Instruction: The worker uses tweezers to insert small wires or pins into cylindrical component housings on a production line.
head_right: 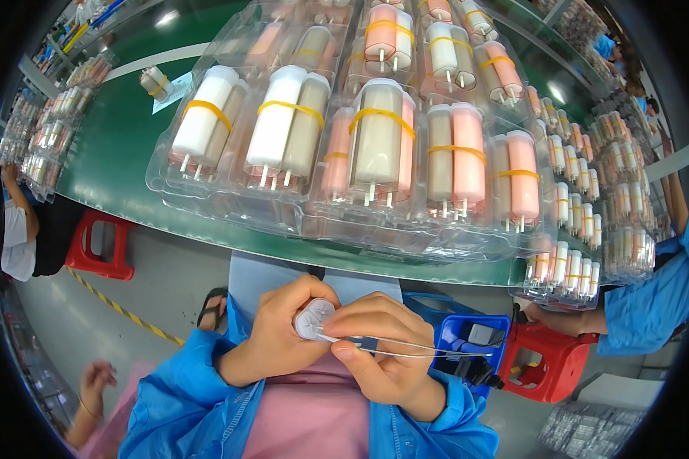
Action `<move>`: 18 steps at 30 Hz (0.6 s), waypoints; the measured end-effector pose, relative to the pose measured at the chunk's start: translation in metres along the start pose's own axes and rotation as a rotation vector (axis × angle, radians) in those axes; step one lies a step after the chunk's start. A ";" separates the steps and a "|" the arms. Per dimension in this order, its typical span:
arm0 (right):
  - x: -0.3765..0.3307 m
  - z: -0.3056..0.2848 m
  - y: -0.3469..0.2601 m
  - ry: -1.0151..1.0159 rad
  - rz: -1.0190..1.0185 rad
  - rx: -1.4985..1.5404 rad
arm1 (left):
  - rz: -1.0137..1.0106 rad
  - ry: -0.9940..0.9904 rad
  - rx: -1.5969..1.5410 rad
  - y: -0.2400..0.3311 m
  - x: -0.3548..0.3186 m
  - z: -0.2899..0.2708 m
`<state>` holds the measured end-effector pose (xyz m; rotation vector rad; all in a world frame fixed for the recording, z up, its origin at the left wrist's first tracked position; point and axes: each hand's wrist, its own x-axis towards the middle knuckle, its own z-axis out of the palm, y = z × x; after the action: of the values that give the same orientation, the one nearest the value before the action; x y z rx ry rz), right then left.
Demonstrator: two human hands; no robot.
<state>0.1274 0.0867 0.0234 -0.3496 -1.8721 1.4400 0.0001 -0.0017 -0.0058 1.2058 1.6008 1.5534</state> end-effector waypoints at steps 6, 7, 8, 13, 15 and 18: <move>0.003 0.000 0.000 0.003 -0.026 -0.053 | 0.042 0.018 0.038 0.001 0.000 0.001; 0.003 0.000 0.000 0.001 -0.030 -0.062 | 0.053 0.012 0.042 0.001 0.000 0.001; 0.004 0.000 0.000 -0.004 -0.029 -0.068 | 0.055 0.001 0.032 0.001 0.001 0.000; 0.006 -0.001 -0.002 -0.026 -0.033 -0.065 | 0.055 -0.032 0.004 0.001 0.001 0.000; 0.006 -0.003 -0.002 -0.042 -0.047 -0.072 | 0.065 -0.030 0.000 0.002 0.000 0.000; 0.006 -0.004 -0.001 -0.048 -0.056 -0.061 | 0.074 -0.028 0.008 0.001 0.001 -0.001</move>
<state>0.1262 0.0924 0.0273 -0.2918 -1.9529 1.3672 -0.0005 -0.0013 -0.0043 1.2985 1.5613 1.5698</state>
